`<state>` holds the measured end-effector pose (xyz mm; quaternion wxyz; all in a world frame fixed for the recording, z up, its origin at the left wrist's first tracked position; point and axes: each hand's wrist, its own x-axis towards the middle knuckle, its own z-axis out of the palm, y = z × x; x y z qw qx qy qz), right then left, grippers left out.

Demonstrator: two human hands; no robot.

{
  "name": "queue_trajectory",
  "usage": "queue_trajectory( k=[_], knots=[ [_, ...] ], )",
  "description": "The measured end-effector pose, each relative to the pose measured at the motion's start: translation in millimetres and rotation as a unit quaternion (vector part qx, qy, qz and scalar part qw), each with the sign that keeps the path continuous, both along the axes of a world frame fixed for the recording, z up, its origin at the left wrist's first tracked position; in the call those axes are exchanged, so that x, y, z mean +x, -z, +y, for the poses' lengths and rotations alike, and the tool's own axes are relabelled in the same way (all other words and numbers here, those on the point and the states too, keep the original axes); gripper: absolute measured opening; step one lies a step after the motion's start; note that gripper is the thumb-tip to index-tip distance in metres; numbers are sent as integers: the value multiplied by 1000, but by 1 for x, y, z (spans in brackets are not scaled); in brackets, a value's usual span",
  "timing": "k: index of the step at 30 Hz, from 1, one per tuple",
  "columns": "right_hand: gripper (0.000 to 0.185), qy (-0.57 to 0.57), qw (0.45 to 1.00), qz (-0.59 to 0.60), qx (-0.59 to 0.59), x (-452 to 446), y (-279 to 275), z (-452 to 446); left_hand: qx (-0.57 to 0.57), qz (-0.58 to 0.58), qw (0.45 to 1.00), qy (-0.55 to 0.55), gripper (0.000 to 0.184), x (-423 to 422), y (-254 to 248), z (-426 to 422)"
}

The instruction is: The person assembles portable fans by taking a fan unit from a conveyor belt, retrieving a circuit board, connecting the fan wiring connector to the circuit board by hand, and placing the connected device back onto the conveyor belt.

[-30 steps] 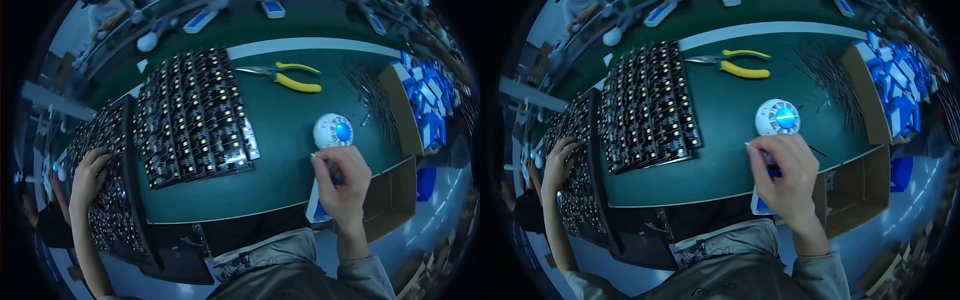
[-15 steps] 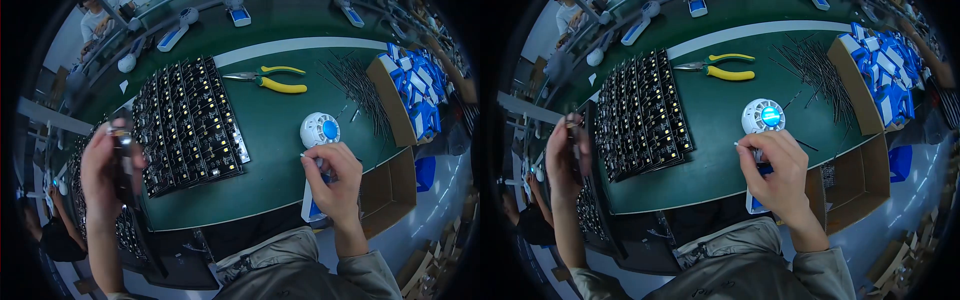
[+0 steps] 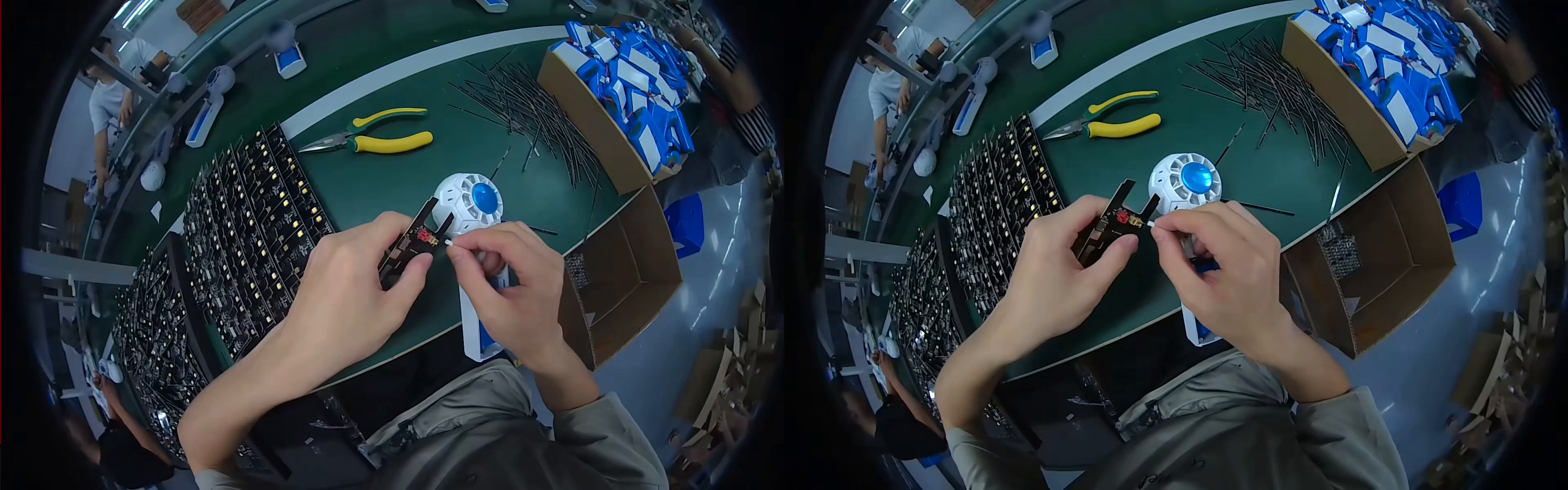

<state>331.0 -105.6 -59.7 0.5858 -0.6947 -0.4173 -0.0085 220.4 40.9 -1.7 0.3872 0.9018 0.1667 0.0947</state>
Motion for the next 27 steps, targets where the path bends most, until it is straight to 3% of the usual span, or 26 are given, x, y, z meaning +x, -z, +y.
queue_trajectory(
  k=[13,15,18,27],
  knots=[
    [15,36,992,-108,-56,-12,-3,11,107,-103,989,14,19,-5,18,-6],
    [15,44,989,-121,-71,-14,-5,11,218,-76,971,59,29,-8,15,-10],
    [14,35,985,-135,-103,-14,-6,11,256,-27,964,66,34,-12,8,-18],
    [11,-34,984,-139,-103,2,-14,6,260,43,949,174,46,-12,-16,-6]
  ],
)
